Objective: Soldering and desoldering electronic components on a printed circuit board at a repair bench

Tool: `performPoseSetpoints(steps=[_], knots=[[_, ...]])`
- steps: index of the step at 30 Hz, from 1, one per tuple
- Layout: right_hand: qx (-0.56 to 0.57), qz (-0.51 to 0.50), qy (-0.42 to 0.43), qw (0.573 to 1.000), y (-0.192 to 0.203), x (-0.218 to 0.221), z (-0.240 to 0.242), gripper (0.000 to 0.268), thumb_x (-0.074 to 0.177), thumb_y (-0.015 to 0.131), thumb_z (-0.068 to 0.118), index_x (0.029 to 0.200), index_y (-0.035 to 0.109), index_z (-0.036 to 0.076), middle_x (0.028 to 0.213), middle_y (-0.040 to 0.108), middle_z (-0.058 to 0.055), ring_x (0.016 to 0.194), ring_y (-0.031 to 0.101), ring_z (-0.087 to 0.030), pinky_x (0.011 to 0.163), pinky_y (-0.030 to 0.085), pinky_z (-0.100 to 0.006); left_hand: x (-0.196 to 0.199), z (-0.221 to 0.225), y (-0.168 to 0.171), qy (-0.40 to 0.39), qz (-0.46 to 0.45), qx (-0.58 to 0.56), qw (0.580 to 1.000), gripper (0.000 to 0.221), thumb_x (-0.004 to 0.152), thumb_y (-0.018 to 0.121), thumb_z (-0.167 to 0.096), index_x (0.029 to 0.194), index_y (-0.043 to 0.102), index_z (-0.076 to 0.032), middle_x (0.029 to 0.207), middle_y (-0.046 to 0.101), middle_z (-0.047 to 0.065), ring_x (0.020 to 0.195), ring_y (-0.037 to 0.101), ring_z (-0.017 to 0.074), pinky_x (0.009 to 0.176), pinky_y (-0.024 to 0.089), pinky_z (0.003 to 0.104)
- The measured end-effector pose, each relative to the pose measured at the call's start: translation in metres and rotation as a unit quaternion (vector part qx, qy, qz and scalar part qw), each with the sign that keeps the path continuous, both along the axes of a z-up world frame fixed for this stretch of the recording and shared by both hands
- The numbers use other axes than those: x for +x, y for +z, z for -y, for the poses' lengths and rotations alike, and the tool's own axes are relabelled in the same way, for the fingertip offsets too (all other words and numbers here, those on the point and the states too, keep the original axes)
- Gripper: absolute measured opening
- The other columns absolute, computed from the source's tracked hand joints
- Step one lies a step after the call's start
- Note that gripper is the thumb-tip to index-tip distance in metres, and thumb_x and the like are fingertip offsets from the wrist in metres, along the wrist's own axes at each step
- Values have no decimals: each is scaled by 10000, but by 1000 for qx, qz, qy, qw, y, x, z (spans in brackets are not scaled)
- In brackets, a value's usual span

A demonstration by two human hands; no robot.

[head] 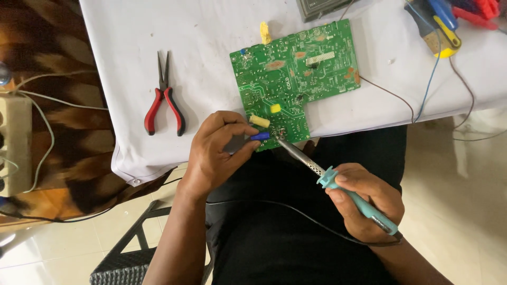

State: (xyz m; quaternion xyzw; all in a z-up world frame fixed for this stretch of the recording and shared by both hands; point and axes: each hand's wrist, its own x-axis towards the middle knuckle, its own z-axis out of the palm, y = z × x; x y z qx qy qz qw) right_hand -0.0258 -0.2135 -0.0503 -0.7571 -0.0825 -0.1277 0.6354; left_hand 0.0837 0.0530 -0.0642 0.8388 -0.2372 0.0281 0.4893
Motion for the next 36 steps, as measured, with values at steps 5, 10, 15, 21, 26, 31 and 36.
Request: performPoseSetpoints(steps=[5, 10, 15, 21, 26, 31, 36], knots=[[21, -8, -7, 1000, 0, 0, -2, 163, 941, 657, 41, 1088, 599, 0, 891, 672, -183, 865, 691, -298, 734, 612, -298, 1, 0, 2, -5, 4, -9, 1000, 183, 932, 805, -98, 1090, 714, -78, 1075, 624, 85, 979, 642, 229, 911, 514, 346], [11, -2, -6, 1000, 2, 0, -2, 153, 945, 645, 30, 1085, 594, -4, 892, 674, -189, 857, 693, -294, 734, 616, -298, 0, -4, 4, -9, -46, -23, 999, 188, 949, 765, -115, 1124, 707, -80, 1099, 621, 97, 1014, 648, 229, 927, 517, 337], [9, -2, 7, 1000, 1, 1, 0, 163, 946, 635, 32, 1096, 579, -3, 881, 665, -195, 864, 684, -291, 783, 593, -305, -1, -10, -4, 18, -87, -21, 996, 219, 944, 769, -166, 1144, 695, -116, 1118, 611, 80, 947, 597, 172, 786, 472, 269], [-3, 79, -23, 997, 0, -4, 3, 146, 975, 630, 72, 1104, 581, 22, 1049, 659, -106, 753, 718, -308, 816, 634, -435, 1, -1, -9, 122, -138, -182, 966, 136, 1042, 639, -164, 1140, 572, -97, 944, 520, -15, 769, 416, 66, 697, 361, 212], [-18, 70, -8, 997, 11, -20, 16, 171, 979, 613, 158, 1130, 582, 85, 879, 683, -172, 737, 671, -225, 902, 647, -476, 9, 9, -4, 314, -142, -114, 932, 166, 969, 679, -179, 1109, 649, -96, 893, 613, -6, 691, 539, 70, 616, 453, 238], [-49, 149, -57, 986, -11, -50, 36, 165, 964, 579, 193, 1050, 577, 52, 824, 620, -198, 649, 592, -233, 751, 652, -448, 22, 2, 3, 272, 33, 25, 961, 165, 996, 649, -31, 1151, 592, -22, 1107, 589, 109, 674, 481, 178, 880, 438, 368], [-86, -73, -93, 989, -3, -56, 30, 124, 832, 695, 15, 949, 655, 12, 937, 719, -225, 900, 749, -355, 839, 641, -449, 17, 12, 8, 218, 87, 0, 972, 168, 1028, 620, -22, 1195, 607, -29, 1188, 525, 136, 710, 429, 177, 705, 462, 301]])
